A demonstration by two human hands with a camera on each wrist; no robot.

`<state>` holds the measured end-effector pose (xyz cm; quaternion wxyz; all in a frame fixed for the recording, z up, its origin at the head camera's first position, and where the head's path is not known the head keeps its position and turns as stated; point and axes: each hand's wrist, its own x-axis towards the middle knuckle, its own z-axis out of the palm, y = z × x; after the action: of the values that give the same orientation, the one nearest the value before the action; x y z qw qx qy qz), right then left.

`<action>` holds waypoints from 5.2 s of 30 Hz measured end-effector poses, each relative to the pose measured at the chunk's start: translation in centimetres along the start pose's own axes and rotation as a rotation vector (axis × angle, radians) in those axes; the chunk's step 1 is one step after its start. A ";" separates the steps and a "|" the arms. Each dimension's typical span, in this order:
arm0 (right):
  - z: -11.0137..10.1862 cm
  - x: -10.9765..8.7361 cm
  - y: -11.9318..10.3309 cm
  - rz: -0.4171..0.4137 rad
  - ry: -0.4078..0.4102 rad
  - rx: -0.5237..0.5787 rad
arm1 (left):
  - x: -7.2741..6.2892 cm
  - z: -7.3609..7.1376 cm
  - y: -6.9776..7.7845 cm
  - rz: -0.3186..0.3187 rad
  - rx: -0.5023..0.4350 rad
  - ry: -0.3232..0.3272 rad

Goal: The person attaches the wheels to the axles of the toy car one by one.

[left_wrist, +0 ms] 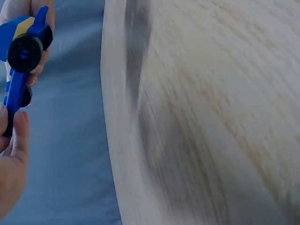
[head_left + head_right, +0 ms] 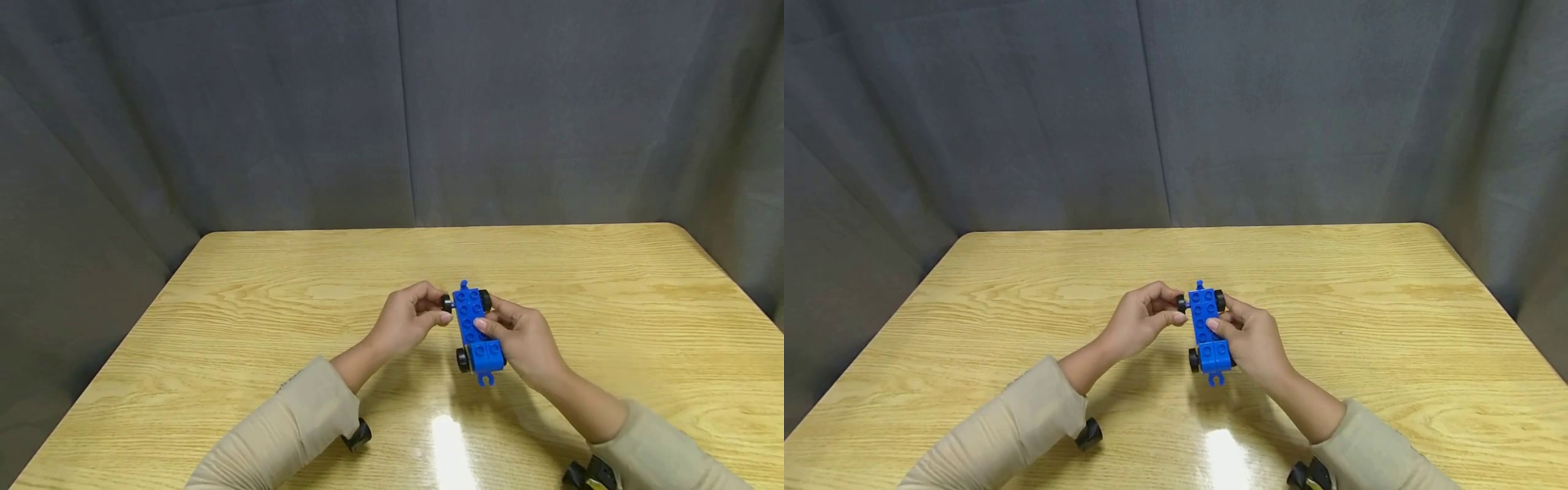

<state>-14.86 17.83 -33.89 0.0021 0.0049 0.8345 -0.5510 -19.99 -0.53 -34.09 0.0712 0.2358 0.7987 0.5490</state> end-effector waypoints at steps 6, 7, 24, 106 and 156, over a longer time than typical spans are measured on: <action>0.3 -0.3 -0.1 0.005 0.020 -0.017 | -0.1 0.1 0.2 0.014 0.009 -0.011; 0.3 -0.4 -0.1 0.001 0.027 -0.022 | -0.1 0.1 0.3 0.018 0.012 -0.016; -1.4 0.9 0.2 0.017 -0.173 0.055 | 0.0 -0.7 0.1 -0.058 -0.060 -0.074; -0.7 0.8 1.1 -0.169 -0.034 -0.104 | 1.3 -1.9 -2.5 -0.250 -0.342 0.273; -3.0 5.8 4.2 -0.033 -0.324 -0.218 | 2.9 -2.3 -5.5 -0.244 0.326 -0.231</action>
<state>-20.61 22.21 -36.60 0.1278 -0.0975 0.8780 -0.4509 -24.99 -2.71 -37.79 0.1888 0.2072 0.8860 0.3692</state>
